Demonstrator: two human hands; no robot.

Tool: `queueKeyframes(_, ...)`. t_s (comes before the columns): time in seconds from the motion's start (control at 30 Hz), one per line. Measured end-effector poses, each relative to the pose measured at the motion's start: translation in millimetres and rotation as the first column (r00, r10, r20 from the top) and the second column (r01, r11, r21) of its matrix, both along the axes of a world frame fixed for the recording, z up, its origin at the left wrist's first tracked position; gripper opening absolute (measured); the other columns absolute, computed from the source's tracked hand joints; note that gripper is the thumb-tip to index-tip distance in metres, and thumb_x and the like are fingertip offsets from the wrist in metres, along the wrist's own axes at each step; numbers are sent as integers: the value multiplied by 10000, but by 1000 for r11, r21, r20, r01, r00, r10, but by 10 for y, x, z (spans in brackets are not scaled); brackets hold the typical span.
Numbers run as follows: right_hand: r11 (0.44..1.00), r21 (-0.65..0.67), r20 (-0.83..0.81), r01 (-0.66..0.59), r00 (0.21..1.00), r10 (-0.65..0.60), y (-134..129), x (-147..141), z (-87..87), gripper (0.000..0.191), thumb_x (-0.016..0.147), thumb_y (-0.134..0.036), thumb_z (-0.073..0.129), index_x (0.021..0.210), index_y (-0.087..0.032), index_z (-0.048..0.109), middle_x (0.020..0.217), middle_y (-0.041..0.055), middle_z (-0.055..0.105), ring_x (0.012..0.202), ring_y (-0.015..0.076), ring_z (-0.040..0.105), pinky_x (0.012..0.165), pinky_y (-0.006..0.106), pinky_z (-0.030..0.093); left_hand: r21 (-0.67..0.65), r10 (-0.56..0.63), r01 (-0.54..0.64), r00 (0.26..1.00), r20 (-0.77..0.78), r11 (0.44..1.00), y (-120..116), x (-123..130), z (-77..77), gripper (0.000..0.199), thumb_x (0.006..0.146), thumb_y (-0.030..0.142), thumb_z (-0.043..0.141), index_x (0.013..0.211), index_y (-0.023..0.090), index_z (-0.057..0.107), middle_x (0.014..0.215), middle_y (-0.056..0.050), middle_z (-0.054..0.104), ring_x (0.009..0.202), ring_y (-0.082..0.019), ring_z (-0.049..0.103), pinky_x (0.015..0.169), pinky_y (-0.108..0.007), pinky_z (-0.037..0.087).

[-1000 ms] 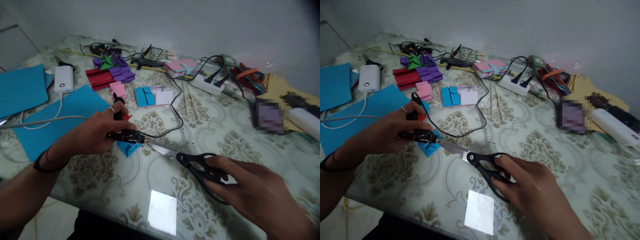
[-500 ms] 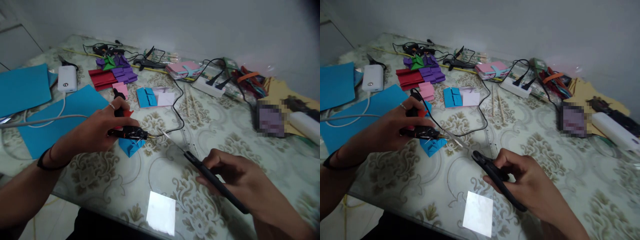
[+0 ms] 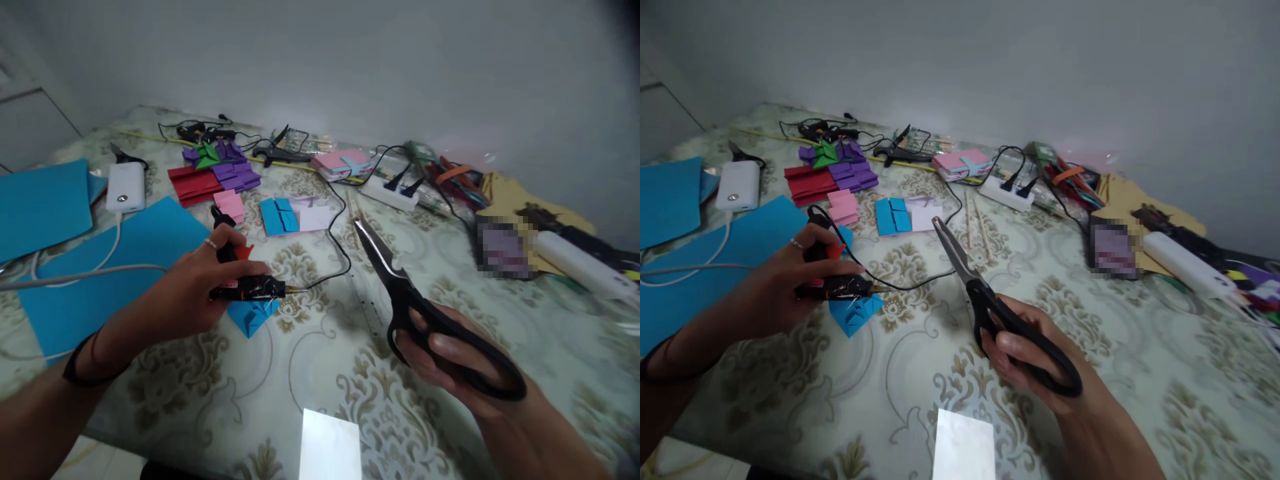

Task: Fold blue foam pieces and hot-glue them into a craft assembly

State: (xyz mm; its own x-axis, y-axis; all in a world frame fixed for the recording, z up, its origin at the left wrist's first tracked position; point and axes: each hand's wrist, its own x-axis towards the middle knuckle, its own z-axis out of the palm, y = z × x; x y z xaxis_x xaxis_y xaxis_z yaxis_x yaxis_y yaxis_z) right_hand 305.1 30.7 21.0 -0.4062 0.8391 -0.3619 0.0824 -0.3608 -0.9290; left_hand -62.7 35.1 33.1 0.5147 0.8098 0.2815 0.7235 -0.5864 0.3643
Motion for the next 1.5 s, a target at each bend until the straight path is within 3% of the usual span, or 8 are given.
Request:
queueKeyframes(0.2, 1000, 15, -26, 26, 999, -25, 62, 29, -53, 557, 679, -714, 820, 745, -256, 510, 533, -39, 454, 405, 88, 274, 356, 246, 188, 54, 0, 0, 1000, 0, 999, -24, 32, -51, 717, 771, -41, 520, 1392, 308, 599, 1265, -91, 438, 1057, -218, 600, 791, -312, 567)
queueKeyframes(0.33, 983, 93, -17, 158, 987, -157, 168, 65, -72, 542, 724, -661, 838, 708, -232, 507, 557, -43, 459, 422, 75, 300, 383, 234, 209, 61, 44, -44, 999, -4, 997, -35, 48, -77, 651, 860, 30, 548, 1455, 292, 533, 1273, -110, 468, 1046, -225, 613, 781, -309, 586)
queueKeyframes(0.5, 914, 144, 50, 378, 920, -389, 368, 209, -164, 596, 654, -696, 854, 637, -222, 492, 566, -42, 452, 420, 71, 328, 380, 250, 240, 68, 39, -39, 999, 4, 997, -42, 48, -123, 590, 887, 63, 561, 1423, 311, 558, 1270, -103, 499, 1066, -241, 642, 825, -343, 605)
queueKeyframes(0.73, 820, 292, 206, 492, 805, -556, 494, 475, -287, 614, 549, -563, 980, 652, -233, 473, 461, -50, 532, 380, 79, 389, 398, 238, 265, 21, 92, -92, 995, -27, 996, -43, 15, -248, 594, 897, 83, 532, 1436, 330, 564, 1359, -123, 496, 1047, -264, 662, 863, -413, 609)
queueKeyframes(1.03, 799, 340, 199, 496, 792, -577, 522, 487, -281, 620, 605, -631, 930, 678, -232, 461, 532, -43, 559, 422, 85, 438, 438, 246, 302, 13, 59, -58, 998, -25, 998, -55, 28, -261, 627, 850, 83, 592, 1428, 325, 583, 1340, -129, 519, 949, -228, 679, 755, -335, 608)
queueKeyframes(1.3, 846, 265, 136, 462, 851, -507, 561, 579, -386, 565, 678, -660, 878, 725, -197, 558, 625, -10, 591, 473, 105, 498, 453, 263, 351, 17, 21, -20, 999, -44, 1000, -59, 36, -257, 652, 855, 78, 577, 1445, 352, 540, 1348, -124, 514, 993, -247, 689, 724, -321, 607)
queueKeyframes(1.5, 856, 235, 93, 460, 866, -491, 545, 572, -360, 554, 707, -660, 861, 755, -189, 574, 650, -15, 560, 488, 99, 466, 450, 269, 334, 20, 48, -48, 999, -19, 999, -80, 61, -271, 649, 859, 51, 538, 1437, 347, 532, 1364, -109, 499, 1006, -246, 674, 732, -313, 597)
